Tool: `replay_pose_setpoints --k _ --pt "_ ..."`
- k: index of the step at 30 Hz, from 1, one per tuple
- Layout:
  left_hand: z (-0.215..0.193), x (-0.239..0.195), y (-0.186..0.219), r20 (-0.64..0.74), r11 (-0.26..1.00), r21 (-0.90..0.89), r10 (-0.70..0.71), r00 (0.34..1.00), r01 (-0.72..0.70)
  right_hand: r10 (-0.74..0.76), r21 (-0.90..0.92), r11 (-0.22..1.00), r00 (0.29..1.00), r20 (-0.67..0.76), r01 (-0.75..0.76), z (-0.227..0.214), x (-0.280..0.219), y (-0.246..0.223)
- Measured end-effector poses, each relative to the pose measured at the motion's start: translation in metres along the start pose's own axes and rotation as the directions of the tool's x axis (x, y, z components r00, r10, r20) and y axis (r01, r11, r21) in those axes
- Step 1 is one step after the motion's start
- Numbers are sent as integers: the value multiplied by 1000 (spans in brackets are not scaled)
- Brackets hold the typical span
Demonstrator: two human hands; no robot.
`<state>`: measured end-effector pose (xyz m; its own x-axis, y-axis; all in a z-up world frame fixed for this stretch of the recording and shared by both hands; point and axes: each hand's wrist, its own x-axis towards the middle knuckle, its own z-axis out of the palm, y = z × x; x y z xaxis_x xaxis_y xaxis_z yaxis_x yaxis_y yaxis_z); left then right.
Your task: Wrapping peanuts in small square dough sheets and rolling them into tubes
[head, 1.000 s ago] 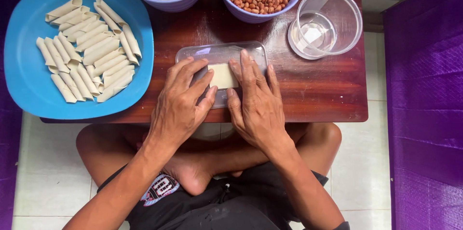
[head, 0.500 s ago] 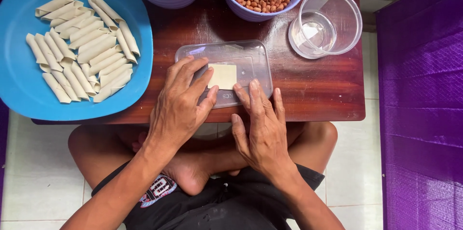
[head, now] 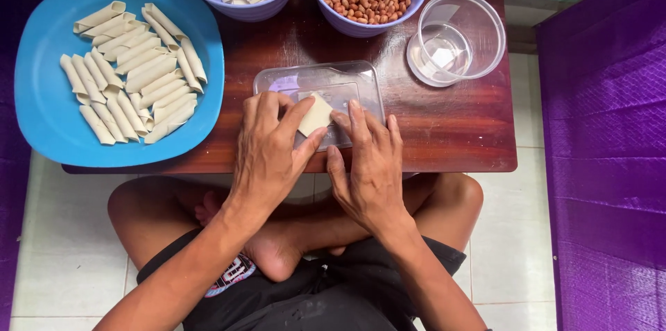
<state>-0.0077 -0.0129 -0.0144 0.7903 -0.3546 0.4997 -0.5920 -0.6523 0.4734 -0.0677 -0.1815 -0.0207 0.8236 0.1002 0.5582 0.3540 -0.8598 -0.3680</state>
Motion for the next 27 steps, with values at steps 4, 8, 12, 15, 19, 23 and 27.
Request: replay_pose_setpoints --k 4,8,12,15,19,23,27 --pt "1 -1 -1 16 999 32 4 1000 -5 18 -17 1000 998 67 -17 -2 11 0" --pt "-6 5 -12 122 996 77 45 991 -54 63 78 994 987 145 -74 -6 29 -1" --pt "-8 9 -15 107 996 93 2 994 -12 104 222 968 993 61 -115 -4 30 4" --pt "-2 11 -8 9 992 81 -94 995 93 124 205 970 992 24 -127 -1 22 10" --pt "-1 16 -7 -5 992 59 -108 994 108 138 209 969 990 -1 -135 0 21 11" --pt "0 18 -22 110 996 -84 21 994 -12 117 158 981 992 -41 -109 2 18 12" --pt "-1 20 -20 99 998 -56 -11 995 16 93 132 988 993 -68 -83 -1 17 11"
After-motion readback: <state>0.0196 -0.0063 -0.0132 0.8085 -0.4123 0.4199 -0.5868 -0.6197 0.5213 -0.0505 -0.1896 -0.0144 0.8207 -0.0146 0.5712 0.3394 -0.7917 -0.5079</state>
